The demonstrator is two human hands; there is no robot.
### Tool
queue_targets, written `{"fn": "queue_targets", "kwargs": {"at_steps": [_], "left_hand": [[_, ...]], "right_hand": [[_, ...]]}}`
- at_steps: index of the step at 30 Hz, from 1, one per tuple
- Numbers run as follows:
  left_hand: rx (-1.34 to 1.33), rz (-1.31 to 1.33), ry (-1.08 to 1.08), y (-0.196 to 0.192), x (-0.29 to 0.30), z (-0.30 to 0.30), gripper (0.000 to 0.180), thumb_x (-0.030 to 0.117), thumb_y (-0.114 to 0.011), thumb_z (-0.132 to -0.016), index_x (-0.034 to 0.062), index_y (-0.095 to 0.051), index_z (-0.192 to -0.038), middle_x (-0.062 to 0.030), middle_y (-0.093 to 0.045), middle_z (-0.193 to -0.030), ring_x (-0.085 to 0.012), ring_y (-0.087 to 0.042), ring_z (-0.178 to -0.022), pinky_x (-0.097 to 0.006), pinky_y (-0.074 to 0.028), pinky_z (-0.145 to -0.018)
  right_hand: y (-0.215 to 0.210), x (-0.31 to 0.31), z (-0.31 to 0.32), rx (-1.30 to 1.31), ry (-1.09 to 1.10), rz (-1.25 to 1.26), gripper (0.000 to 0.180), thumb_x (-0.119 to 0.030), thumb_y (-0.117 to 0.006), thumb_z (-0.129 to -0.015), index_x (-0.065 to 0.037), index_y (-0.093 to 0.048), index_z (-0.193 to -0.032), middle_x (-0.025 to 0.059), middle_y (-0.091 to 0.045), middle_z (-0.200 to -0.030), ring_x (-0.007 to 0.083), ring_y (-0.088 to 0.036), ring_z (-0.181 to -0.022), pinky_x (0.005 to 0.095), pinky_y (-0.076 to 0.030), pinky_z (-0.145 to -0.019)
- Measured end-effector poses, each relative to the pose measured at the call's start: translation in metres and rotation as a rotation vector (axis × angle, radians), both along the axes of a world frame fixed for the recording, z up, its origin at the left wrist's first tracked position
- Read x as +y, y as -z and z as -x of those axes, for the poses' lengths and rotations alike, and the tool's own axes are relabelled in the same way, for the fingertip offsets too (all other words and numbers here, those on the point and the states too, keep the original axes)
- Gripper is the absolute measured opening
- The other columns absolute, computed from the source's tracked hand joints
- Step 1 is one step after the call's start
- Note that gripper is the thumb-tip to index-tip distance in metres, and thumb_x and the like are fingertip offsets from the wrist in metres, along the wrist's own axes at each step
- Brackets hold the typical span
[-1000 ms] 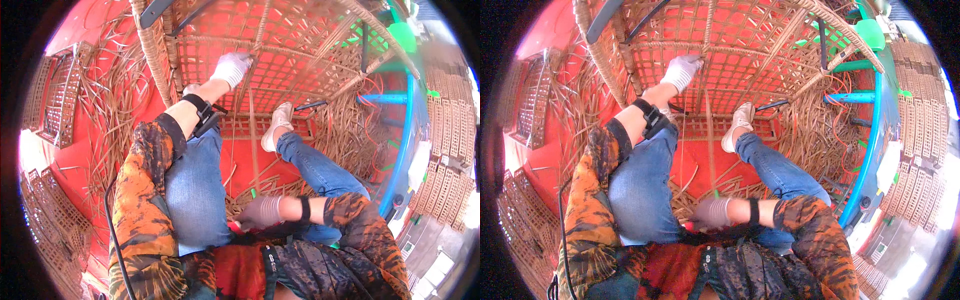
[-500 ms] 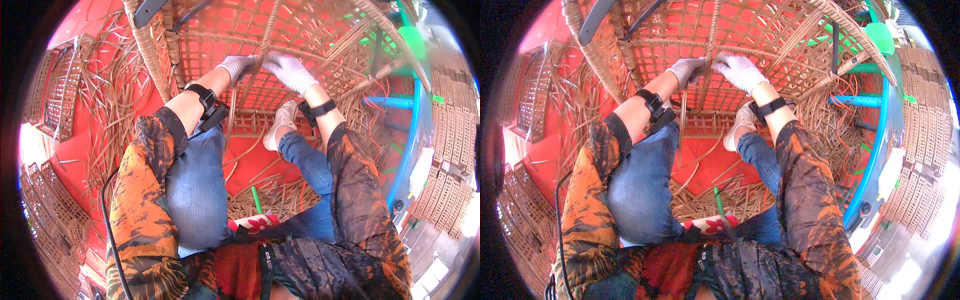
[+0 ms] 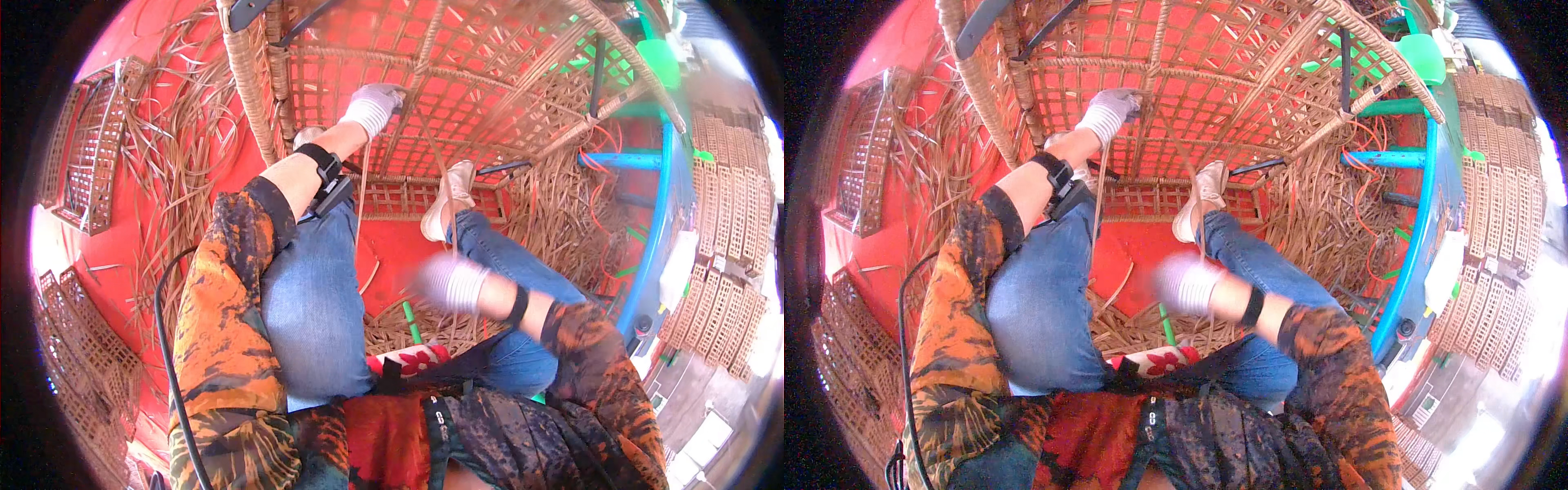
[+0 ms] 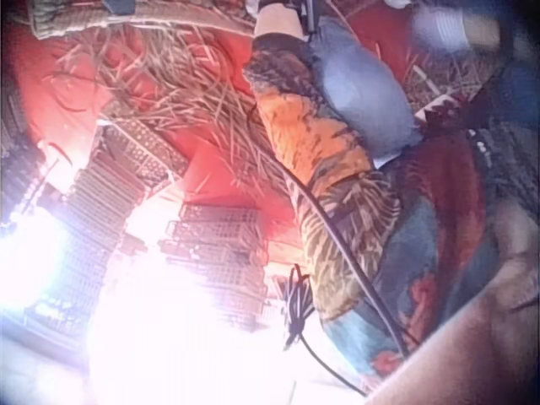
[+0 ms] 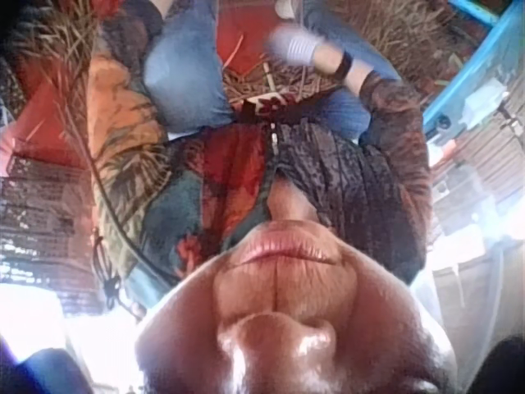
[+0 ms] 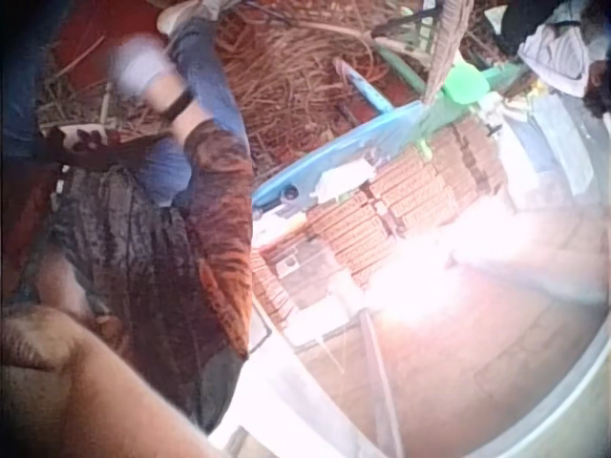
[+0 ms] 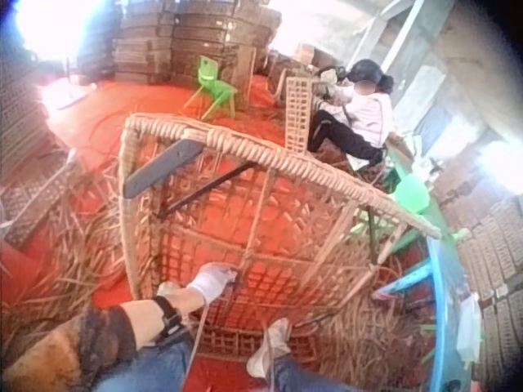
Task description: Weaving the structure of a chair using long rattan or bamboo strips.
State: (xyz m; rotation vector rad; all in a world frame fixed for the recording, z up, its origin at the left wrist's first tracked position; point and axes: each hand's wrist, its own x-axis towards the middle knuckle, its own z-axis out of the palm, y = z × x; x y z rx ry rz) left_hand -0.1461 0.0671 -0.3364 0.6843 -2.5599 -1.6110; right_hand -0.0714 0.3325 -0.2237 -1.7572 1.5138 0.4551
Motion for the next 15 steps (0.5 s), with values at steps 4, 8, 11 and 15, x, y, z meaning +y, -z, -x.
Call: {"fn": "queue_targets", "kwargs": {"at_steps": [4, 8, 11, 15], "left_hand": [[-0.059, -0.596, -0.161, 0.007, -0.007, 0.000, 0.034, 0.034, -0.051, -0.091, 0.0046, -0.064, -0.104, -0.0052, -0.066, -0.087, -0.0133, -0.060, -0.074, -0.027, -0.044, -0.060], [-0.250, -0.574, -0.039, 0.003, -0.008, 0.006, 0.025, 0.032, -0.055, -0.088, 0.0087, -0.063, -0.084, 0.0004, -0.056, -0.068, -0.0090, -0.045, -0.056, -0.026, -0.036, -0.050], [-0.313, -0.575, 0.021, 0.002, -0.012, 0.011, 0.022, 0.030, -0.057, -0.087, 0.0096, -0.064, -0.082, 0.0013, -0.054, -0.066, -0.0076, -0.044, -0.054, -0.025, -0.035, -0.048], [-0.134, -0.216, 0.133, -0.015, -0.008, 0.007, 0.026, 0.031, -0.060, -0.084, 0.0058, -0.065, -0.088, -0.0115, -0.062, -0.077, -0.0228, -0.058, -0.069, -0.032, -0.044, -0.058]], "right_hand": [[0.036, -0.071, 0.131, -0.036, 0.862, 0.903, 0.027, -0.020, -0.051, -0.089, -0.006, -0.057, -0.110, 0.0136, -0.063, -0.087, 0.0270, -0.063, -0.076, 0.0337, -0.051, -0.067], [0.055, -0.125, 0.188, -0.454, 1.063, 0.405, 0.034, -0.024, -0.044, -0.092, -0.008, -0.054, -0.121, 0.0158, -0.062, -0.093, 0.0287, -0.062, -0.081, 0.0361, -0.050, -0.070], [0.064, -0.136, 0.202, -0.226, 0.785, 0.440, 0.032, -0.024, -0.045, -0.092, -0.008, -0.055, -0.117, 0.0161, -0.062, -0.093, 0.0296, -0.062, -0.078, 0.0372, -0.050, -0.068], [0.048, -0.093, 0.170, 0.243, 0.524, 0.715, 0.022, -0.023, -0.048, -0.087, -0.007, -0.057, -0.099, 0.0202, -0.062, -0.078, 0.0344, -0.063, -0.070, 0.0436, -0.051, -0.058]]}}
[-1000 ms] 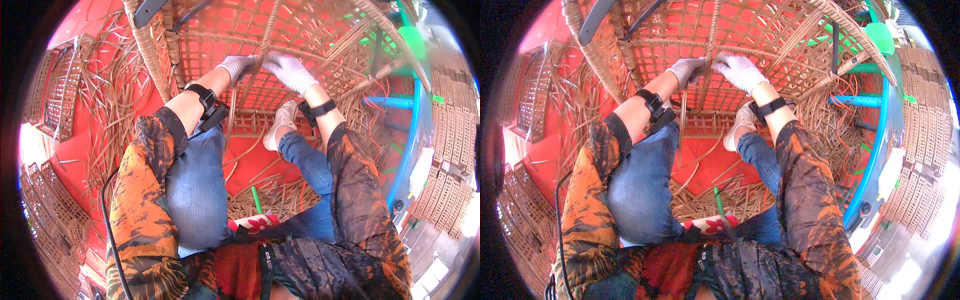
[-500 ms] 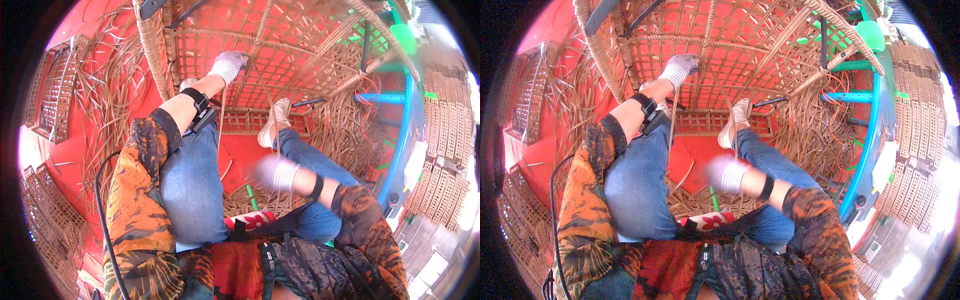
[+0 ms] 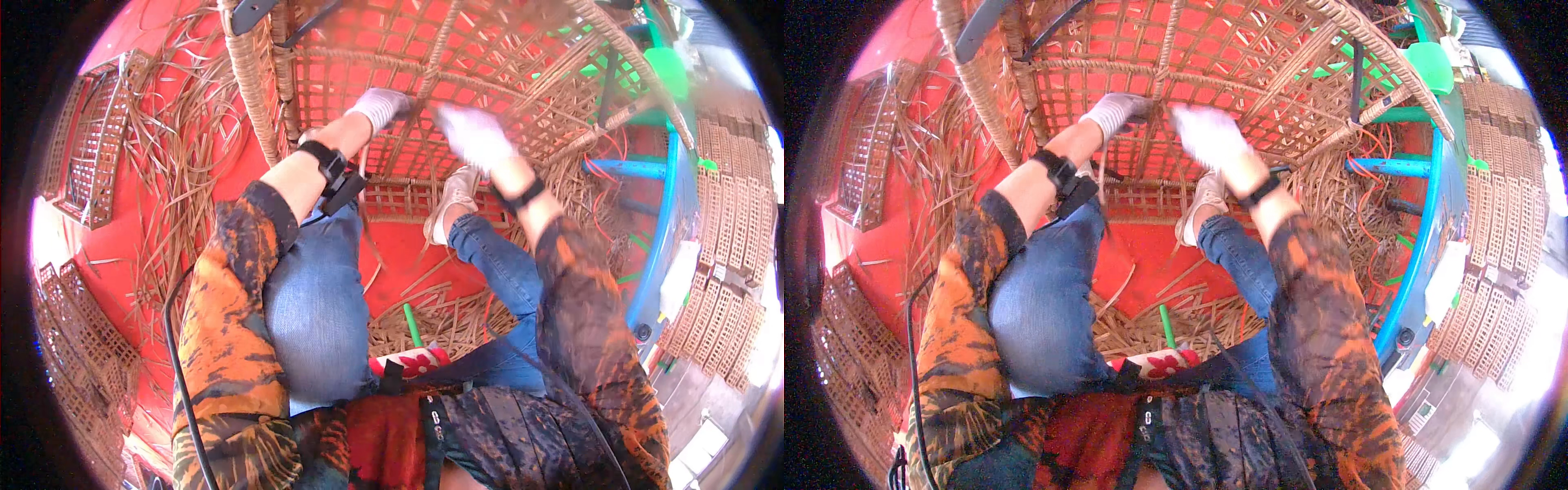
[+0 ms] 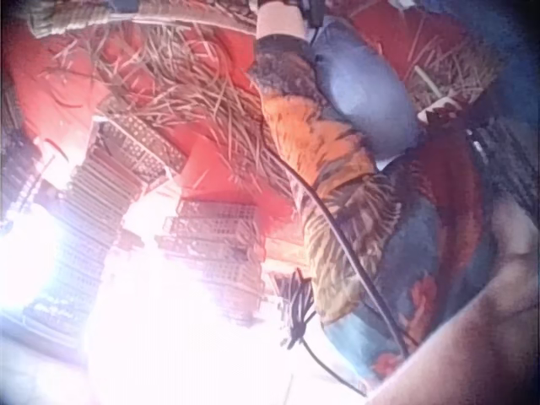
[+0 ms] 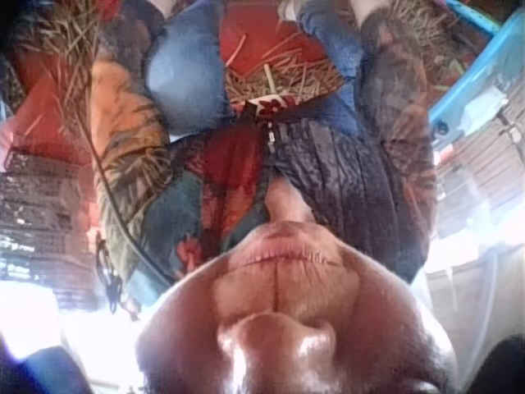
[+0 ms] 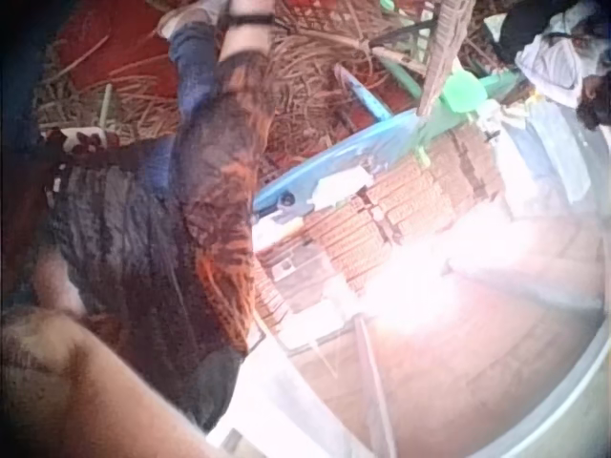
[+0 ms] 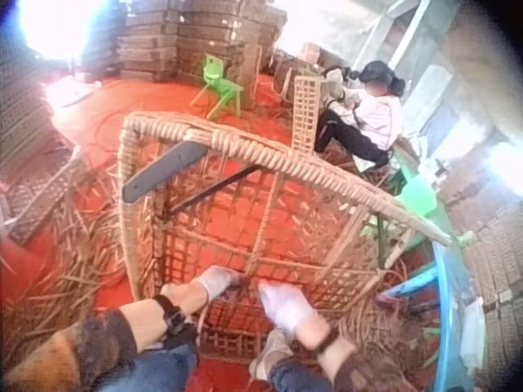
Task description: Weaving the structure of a chair using long rattan or bamboo strips.
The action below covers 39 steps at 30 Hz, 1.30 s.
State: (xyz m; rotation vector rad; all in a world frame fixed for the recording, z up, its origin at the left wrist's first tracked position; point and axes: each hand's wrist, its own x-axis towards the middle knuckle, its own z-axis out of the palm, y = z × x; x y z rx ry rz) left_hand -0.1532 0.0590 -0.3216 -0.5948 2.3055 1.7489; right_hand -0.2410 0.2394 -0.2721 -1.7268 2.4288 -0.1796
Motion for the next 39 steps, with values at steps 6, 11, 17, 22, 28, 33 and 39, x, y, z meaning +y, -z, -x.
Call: {"fn": "queue_targets", "kwargs": {"at_steps": [6, 11, 17, 22, 28, 33, 39], "left_hand": [[-0.027, 0.528, 0.046, -0.036, 0.033, -0.014, 0.044, 0.042, -0.053, -0.083, 0.0048, -0.063, -0.104, -0.0181, -0.063, -0.105, -0.0346, -0.059, -0.098, -0.041, -0.046, -0.086], [0.124, 0.667, 0.078, -0.001, 0.011, -0.016, 0.039, 0.034, -0.052, -0.088, 0.0011, -0.062, -0.106, -0.0189, -0.065, -0.099, -0.0326, -0.062, -0.092, -0.040, -0.048, -0.083], [0.078, -0.109, -0.022, 0.039, -0.007, -0.015, 0.034, 0.034, -0.049, -0.094, 0.0062, -0.065, -0.105, -0.0036, -0.066, -0.085, -0.0098, -0.054, -0.067, -0.029, -0.041, -0.058], [-0.256, -0.404, -0.181, 0.038, 0.000, -0.001, 0.037, 0.039, -0.051, -0.092, 0.0062, -0.064, -0.103, -0.0023, -0.066, -0.085, -0.0112, -0.055, -0.069, -0.029, -0.041, -0.059], [-0.080, 0.223, 0.033, -0.004, 0.005, -0.010, 0.044, 0.045, -0.050, -0.086, 0.0052, -0.064, -0.100, -0.0138, -0.067, -0.089, -0.0261, -0.063, -0.080, -0.038, -0.047, -0.070], [-0.016, 0.491, -0.001, -0.026, 0.037, -0.018, 0.035, 0.031, -0.049, -0.084, 0.0068, -0.061, -0.105, -0.0207, -0.064, -0.099, -0.0371, -0.060, -0.094, -0.045, -0.048, -0.082], [0.182, 0.597, 0.008, 0.027, 0.017, -0.014, 0.029, 0.023, -0.047, -0.085, 0.0060, -0.063, -0.102, -0.0182, -0.065, -0.096, -0.0357, -0.061, -0.091, -0.043, -0.049, -0.082]], "right_hand": [[-0.073, 0.104, -0.219, -0.574, -0.493, -0.699, 0.016, -0.018, -0.056, -0.080, -0.009, -0.064, -0.090, 0.0141, -0.066, -0.077, 0.0301, -0.066, -0.071, 0.0446, -0.050, -0.057], [-0.070, 0.104, -0.204, -1.009, -0.478, -0.916, 0.023, -0.024, -0.056, -0.081, -0.007, -0.063, -0.095, 0.0153, -0.066, -0.085, 0.0357, -0.063, -0.076, 0.0439, -0.050, -0.064], [-0.010, 0.020, -0.004, -0.556, 0.325, 0.071, 0.037, -0.023, -0.047, -0.090, -0.010, -0.051, -0.125, 0.0110, -0.063, -0.087, 0.0183, -0.061, -0.074, 0.0336, -0.050, -0.068], [0.018, -0.045, 0.029, -0.804, 0.091, -0.135, 0.040, -0.018, -0.046, -0.088, -0.010, -0.050, -0.127, 0.0128, -0.063, -0.081, 0.0214, -0.061, -0.075, 0.0344, -0.050, -0.070], [0.002, 0.010, -0.028, -0.002, 0.067, -0.280, 0.021, -0.023, -0.047, -0.086, -0.004, -0.058, -0.089, 0.0155, -0.065, -0.080, 0.0361, -0.064, -0.073, 0.0442, -0.050, -0.064], [-0.065, 0.092, -0.212, -0.412, -0.498, -0.601, 0.014, -0.018, -0.053, -0.082, -0.009, -0.061, -0.089, 0.0102, -0.062, -0.063, 0.0304, -0.064, -0.061, 0.0387, -0.050, -0.052], [-0.044, 0.102, -0.196, -0.758, -0.500, -0.384, 0.013, -0.016, -0.053, -0.084, -0.008, -0.060, -0.091, 0.0135, -0.059, -0.065, 0.0270, -0.059, -0.060, 0.0363, -0.049, -0.055]]}}
